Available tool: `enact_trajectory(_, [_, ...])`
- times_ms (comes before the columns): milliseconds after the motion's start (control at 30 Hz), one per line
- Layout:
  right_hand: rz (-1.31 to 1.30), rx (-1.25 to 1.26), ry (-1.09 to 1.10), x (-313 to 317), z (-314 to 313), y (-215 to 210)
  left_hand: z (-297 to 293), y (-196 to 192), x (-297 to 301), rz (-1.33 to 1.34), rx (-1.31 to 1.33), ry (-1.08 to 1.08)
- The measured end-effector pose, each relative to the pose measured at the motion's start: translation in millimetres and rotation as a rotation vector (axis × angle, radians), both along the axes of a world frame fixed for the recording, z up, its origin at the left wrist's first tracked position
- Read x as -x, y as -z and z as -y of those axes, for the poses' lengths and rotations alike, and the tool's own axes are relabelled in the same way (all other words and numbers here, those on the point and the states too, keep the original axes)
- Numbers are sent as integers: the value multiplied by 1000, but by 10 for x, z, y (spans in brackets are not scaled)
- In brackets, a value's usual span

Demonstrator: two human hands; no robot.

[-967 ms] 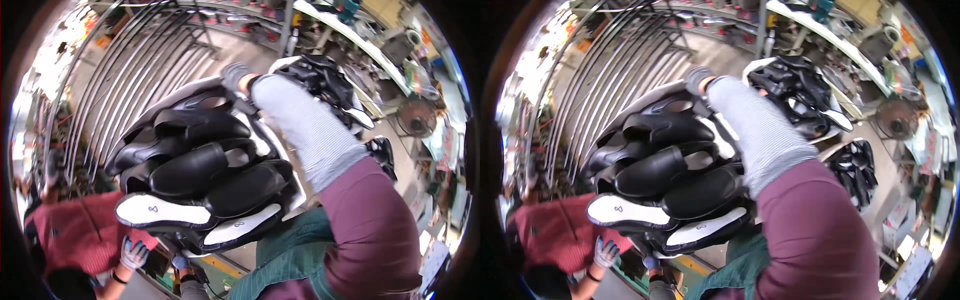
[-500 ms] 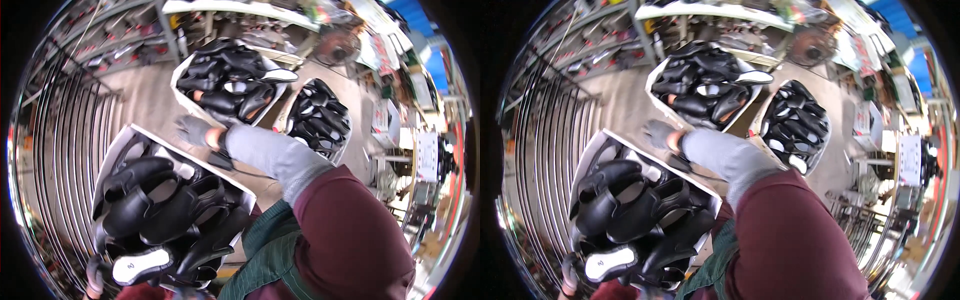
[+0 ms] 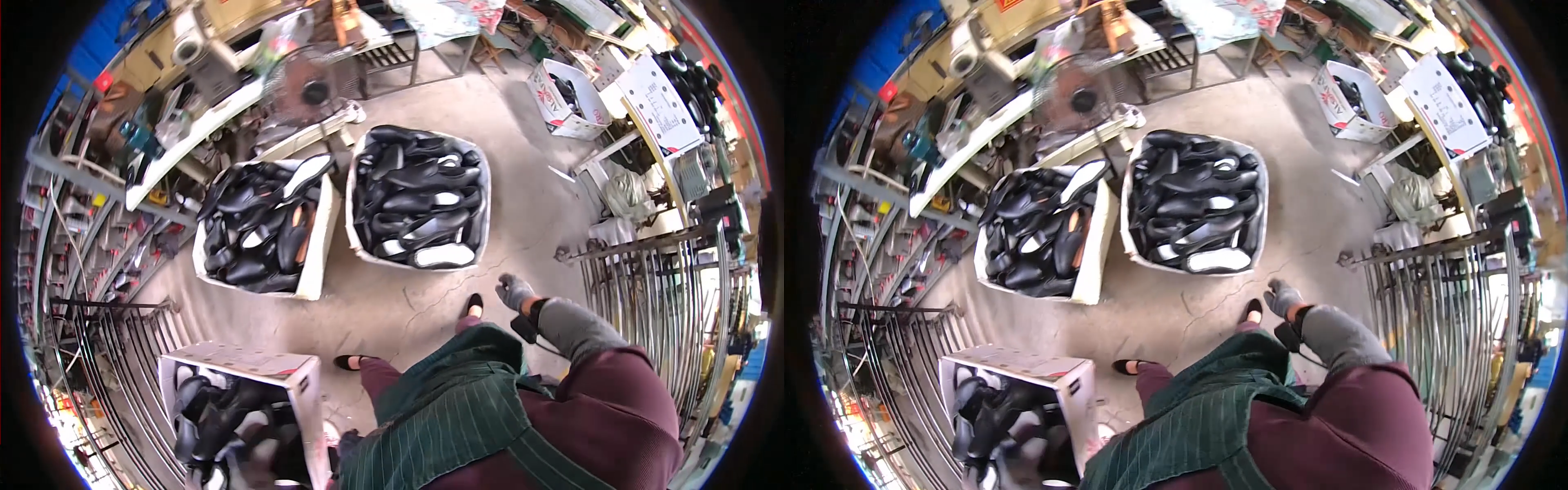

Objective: Inspecting and sorting shoes at a workstation and then packing them into boxes on industrial racks.

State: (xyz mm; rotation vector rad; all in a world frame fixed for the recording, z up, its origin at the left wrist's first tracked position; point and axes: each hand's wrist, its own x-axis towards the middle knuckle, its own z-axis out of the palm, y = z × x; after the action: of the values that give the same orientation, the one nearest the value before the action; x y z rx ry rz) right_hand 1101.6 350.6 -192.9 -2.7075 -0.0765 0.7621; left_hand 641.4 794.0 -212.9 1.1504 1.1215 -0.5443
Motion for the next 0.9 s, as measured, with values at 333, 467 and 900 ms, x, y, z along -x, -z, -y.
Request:
enact_trajectory(333, [-295,334,158,-661,3229,528,1755,-22,-2401,29,-231,-11])
enact_trajectory(467, [-272,301,170,-1321,3298,730,2109,-403,-3075,119,-328,-33])
enact_trajectory(900, [-325,180,-302,-4042,2245,617,2599,-205,-4295,46,-292,-330])
